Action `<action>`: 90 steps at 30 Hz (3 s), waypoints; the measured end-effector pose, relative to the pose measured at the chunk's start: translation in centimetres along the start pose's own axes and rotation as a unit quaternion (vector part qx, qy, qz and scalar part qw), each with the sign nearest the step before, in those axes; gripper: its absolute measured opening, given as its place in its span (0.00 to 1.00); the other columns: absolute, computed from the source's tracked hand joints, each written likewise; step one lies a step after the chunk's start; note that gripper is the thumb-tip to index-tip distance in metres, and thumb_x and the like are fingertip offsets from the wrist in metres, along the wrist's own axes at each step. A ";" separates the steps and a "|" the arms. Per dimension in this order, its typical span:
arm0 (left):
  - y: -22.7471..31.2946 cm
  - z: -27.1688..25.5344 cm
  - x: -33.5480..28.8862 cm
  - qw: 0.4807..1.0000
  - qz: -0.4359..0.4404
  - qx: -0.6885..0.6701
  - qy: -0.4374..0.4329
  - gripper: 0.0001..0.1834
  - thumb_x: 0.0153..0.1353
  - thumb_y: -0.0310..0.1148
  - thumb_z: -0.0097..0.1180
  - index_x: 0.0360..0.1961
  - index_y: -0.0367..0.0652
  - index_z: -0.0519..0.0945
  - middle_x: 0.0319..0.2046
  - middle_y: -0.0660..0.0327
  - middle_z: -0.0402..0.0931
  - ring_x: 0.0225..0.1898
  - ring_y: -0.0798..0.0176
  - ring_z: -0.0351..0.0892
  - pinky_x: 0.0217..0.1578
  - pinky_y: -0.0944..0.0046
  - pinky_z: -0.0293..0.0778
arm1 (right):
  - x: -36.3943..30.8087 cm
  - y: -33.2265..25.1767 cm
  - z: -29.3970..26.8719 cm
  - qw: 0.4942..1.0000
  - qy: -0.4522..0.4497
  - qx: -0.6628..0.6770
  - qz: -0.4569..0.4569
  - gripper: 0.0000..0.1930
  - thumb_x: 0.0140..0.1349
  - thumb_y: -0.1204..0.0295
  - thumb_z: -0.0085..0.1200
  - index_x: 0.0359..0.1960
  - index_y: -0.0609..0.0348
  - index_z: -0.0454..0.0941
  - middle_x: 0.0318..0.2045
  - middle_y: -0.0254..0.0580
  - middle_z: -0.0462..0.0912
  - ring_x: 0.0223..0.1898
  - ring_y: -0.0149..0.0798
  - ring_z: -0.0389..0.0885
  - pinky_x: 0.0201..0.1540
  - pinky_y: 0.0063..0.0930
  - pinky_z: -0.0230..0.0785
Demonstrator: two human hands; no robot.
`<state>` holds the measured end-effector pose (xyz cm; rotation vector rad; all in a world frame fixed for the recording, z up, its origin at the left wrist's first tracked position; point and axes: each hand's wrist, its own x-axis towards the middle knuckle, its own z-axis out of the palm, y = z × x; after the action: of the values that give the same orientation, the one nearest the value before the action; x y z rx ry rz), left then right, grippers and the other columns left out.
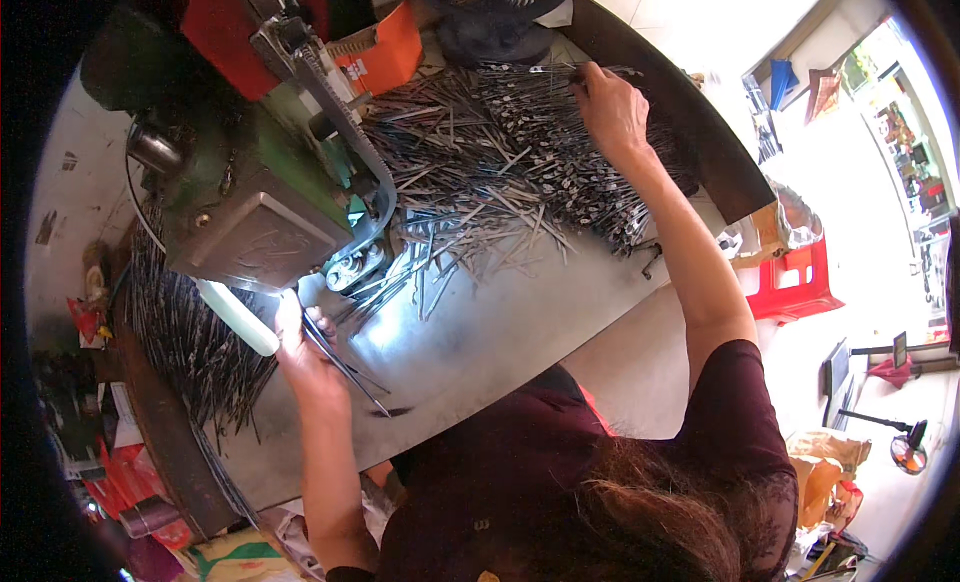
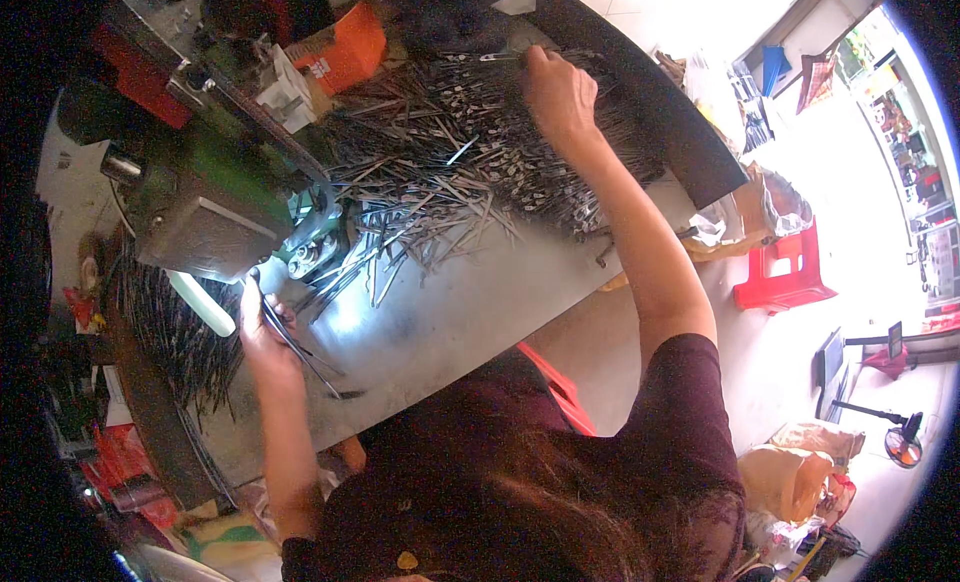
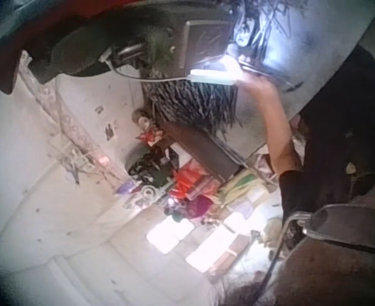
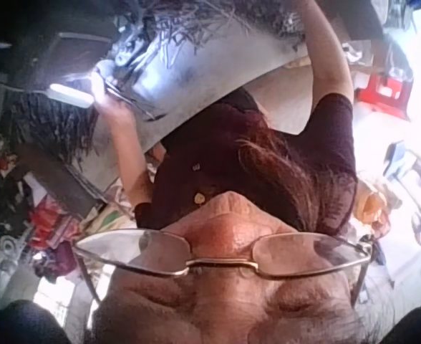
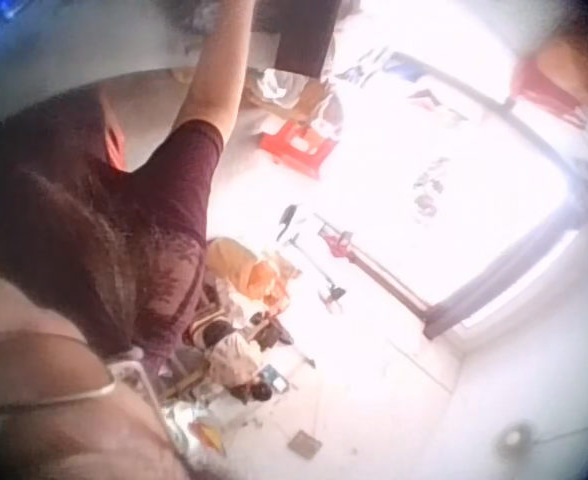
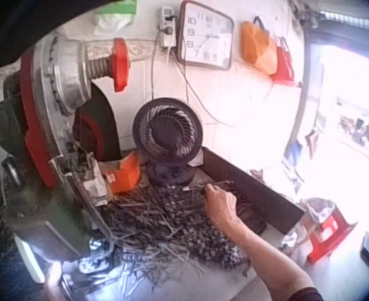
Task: The person feeds and processes thin metal wires using a specialized fabrication machine.
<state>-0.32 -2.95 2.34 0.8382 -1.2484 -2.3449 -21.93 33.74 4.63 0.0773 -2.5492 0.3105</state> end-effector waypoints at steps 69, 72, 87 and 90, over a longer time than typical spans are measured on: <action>-2.8 0.9 1.5 0.983 0.054 0.059 -0.165 0.10 0.59 0.26 0.57 0.41 0.34 0.77 0.31 0.62 0.78 0.27 0.72 0.75 0.29 0.72 0.74 | -14.9 -22.7 -0.1 0.688 -0.394 0.592 0.145 0.08 0.63 0.70 0.52 0.35 0.64 0.75 0.23 0.36 0.80 0.19 0.22 0.73 0.13 0.16 0.59; -2.5 1.1 1.4 0.984 0.039 0.045 -0.168 0.09 0.60 0.26 0.56 0.41 0.34 0.77 0.31 0.62 0.78 0.27 0.73 0.75 0.29 0.72 0.74 | -14.8 -23.1 -0.8 0.684 -0.390 0.598 0.146 0.08 0.63 0.70 0.51 0.36 0.64 0.75 0.23 0.35 0.80 0.19 0.22 0.73 0.13 0.16 0.60; -2.4 0.5 2.3 0.971 0.041 0.074 -0.225 0.07 0.60 0.27 0.54 0.37 0.35 0.79 0.28 0.65 0.77 0.24 0.74 0.72 0.26 0.74 0.68 | -14.7 -23.1 -0.5 0.638 -0.392 0.645 0.153 0.11 0.63 0.67 0.54 0.39 0.63 0.76 0.23 0.35 0.78 0.16 0.20 0.67 0.13 0.13 0.53; -2.4 0.5 2.2 0.972 0.017 0.067 -0.225 0.06 0.59 0.28 0.57 0.36 0.39 0.79 0.29 0.66 0.78 0.26 0.74 0.74 0.27 0.75 0.71 | -14.7 -23.0 -0.4 0.628 -0.397 0.650 0.159 0.11 0.62 0.66 0.54 0.39 0.63 0.77 0.23 0.34 0.78 0.16 0.19 0.67 0.13 0.12 0.53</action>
<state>-2.45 -2.55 -0.18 0.3188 -1.5953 -2.5289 -6.60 11.31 1.65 0.3597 -2.3829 2.7021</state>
